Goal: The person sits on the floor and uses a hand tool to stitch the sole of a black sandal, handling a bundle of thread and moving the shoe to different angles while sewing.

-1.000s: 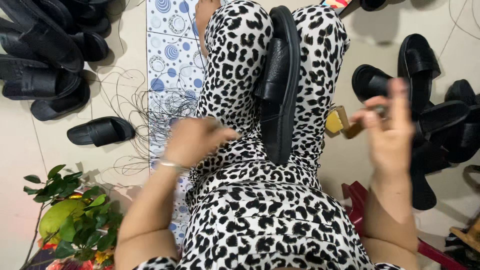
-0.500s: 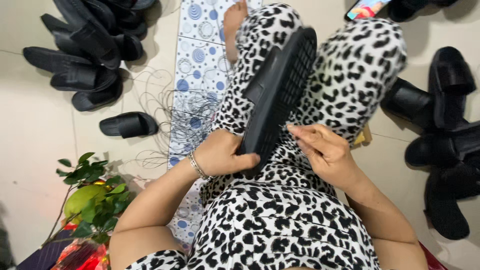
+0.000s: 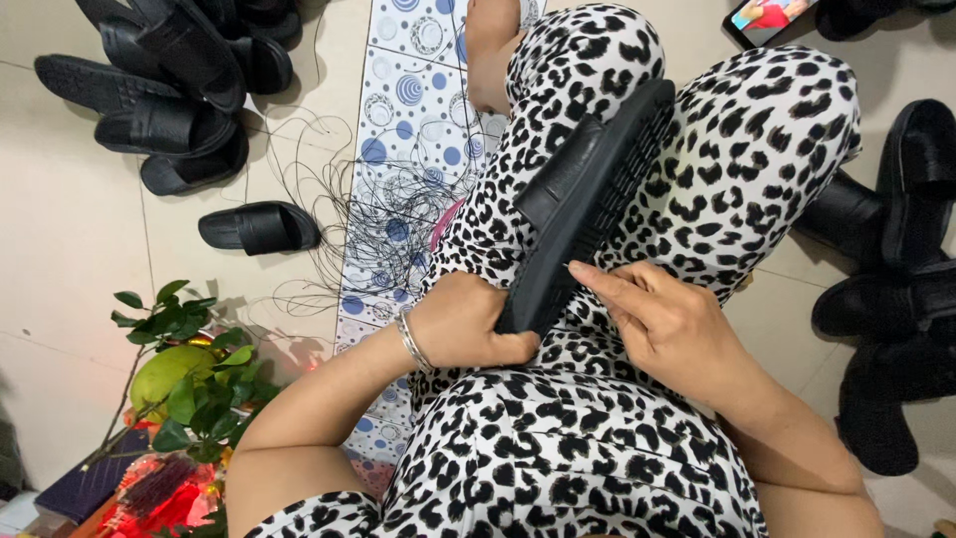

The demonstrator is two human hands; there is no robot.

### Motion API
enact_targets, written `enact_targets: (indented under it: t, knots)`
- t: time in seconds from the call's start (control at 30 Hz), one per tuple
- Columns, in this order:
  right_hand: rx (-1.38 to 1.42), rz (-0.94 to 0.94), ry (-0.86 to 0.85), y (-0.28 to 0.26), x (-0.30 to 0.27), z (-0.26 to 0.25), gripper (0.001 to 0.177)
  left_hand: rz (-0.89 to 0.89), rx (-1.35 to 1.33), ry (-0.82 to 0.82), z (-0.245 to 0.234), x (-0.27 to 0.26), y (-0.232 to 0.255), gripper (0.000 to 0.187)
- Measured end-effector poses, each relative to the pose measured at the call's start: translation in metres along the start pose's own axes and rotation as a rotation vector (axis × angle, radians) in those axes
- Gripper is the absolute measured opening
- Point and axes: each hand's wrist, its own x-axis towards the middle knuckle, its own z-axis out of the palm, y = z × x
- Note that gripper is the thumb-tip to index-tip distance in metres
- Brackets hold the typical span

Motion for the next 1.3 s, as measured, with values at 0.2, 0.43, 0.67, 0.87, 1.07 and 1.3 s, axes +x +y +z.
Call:
enact_targets:
  t: [0.2,0.43,0.67,0.87,1.07,1.3]
  knots:
    - [0.243,-0.008,0.077,0.014,0.004,0.021,0.03,-0.007,0.229,0.135,0.014,-0.003,0.01,0.063]
    - [0.41,-0.065,0.136,0.039,0.013,0.043,0.02,0.009,0.141,0.157,0.0,-0.002,0.02,0.063]
    - [0.475,-0.231,0.273,0.056,0.013,0.063,0.016,0.036,0.021,0.125,-0.002,0.002,0.013,0.062]
    - [0.469,-0.268,0.254,0.049,0.022,0.056,0.014,0.032,-0.102,0.107,-0.002,0.001,0.003,0.059]
    - [0.526,-0.233,0.17,0.048,0.014,0.052,0.018,0.093,-0.11,0.123,0.009,0.0,-0.007,0.057]
    - [0.55,-0.276,0.202,0.051,0.011,0.064,0.02,0.071,-0.196,0.075,0.01,0.002,-0.009,0.059]
